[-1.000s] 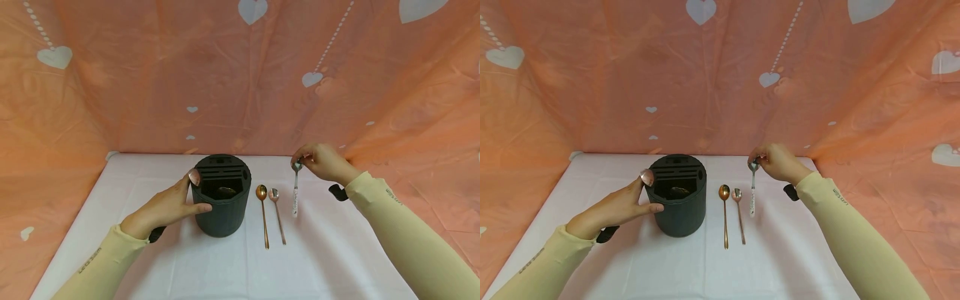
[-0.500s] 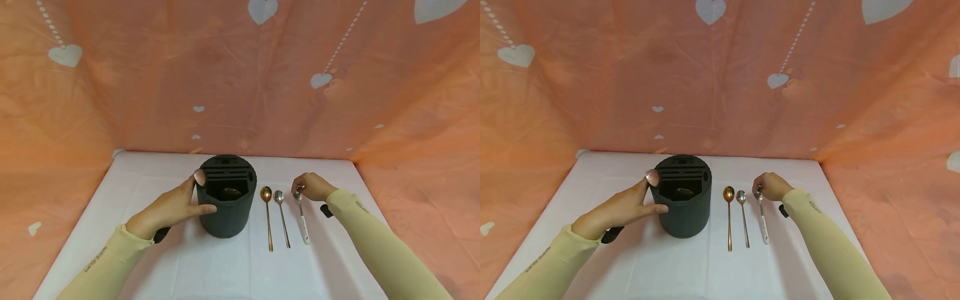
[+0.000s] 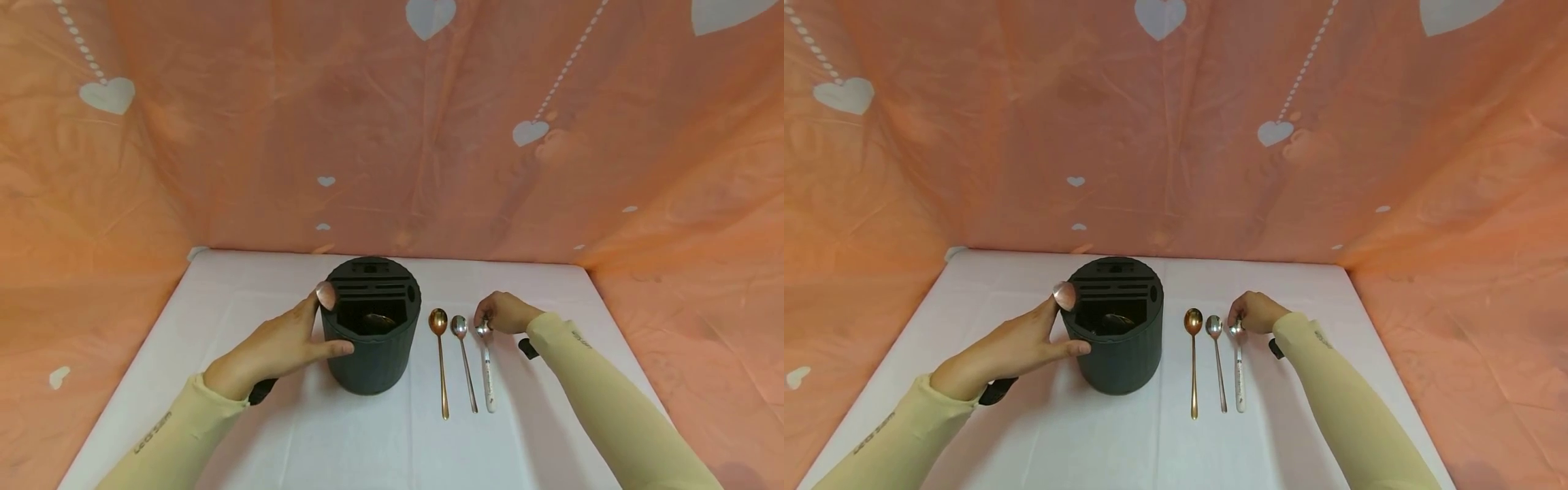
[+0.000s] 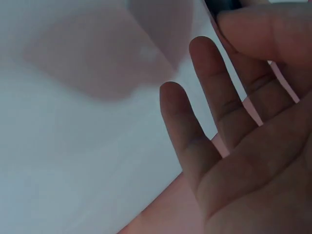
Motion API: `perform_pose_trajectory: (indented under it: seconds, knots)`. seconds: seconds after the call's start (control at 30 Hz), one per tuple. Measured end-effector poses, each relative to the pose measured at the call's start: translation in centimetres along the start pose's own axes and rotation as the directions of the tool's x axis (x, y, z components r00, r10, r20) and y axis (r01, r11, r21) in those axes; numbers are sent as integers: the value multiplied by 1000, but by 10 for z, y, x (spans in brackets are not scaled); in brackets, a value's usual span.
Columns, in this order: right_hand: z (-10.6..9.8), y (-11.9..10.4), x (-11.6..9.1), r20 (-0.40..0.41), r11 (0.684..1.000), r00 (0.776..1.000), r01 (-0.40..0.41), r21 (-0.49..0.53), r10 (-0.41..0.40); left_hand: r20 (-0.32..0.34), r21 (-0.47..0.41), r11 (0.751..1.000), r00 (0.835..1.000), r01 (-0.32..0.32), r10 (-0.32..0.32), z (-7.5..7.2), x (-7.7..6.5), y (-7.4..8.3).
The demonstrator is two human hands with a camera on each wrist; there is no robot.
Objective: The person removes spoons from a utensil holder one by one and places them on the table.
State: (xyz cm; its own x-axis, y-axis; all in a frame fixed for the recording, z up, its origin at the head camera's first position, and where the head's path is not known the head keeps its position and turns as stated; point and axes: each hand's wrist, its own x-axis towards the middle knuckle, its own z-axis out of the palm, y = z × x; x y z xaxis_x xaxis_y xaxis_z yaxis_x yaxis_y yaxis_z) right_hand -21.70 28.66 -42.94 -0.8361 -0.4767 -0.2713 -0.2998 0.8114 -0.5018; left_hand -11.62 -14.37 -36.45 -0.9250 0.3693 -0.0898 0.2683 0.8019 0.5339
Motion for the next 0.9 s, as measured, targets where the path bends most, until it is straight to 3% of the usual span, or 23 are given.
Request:
perform_pose_trajectory:
  seconds: [0.37, 0.47, 0.6, 0.9]
  knots:
    - [-9, -5, 4, 22, 998, 998, 61, -4, -61, 19, 5, 1000, 1000, 11, -11, 1, -1, 1]
    - [-7, -6, 4, 30, 996, 997, 68, -50, -66, 23, 2, 1000, 1000, 11, -11, 1, -1, 2]
    - [-4, -7, 5, -1, 991, 997, 74, -113, -75, 31, 6, 1000, 999, 21, -21, 0, -1, 2]
    - [6, -2, 6, -60, 994, 996, 58, -96, -64, 28, 3, 1000, 999, 25, -25, 1, -2, 1]
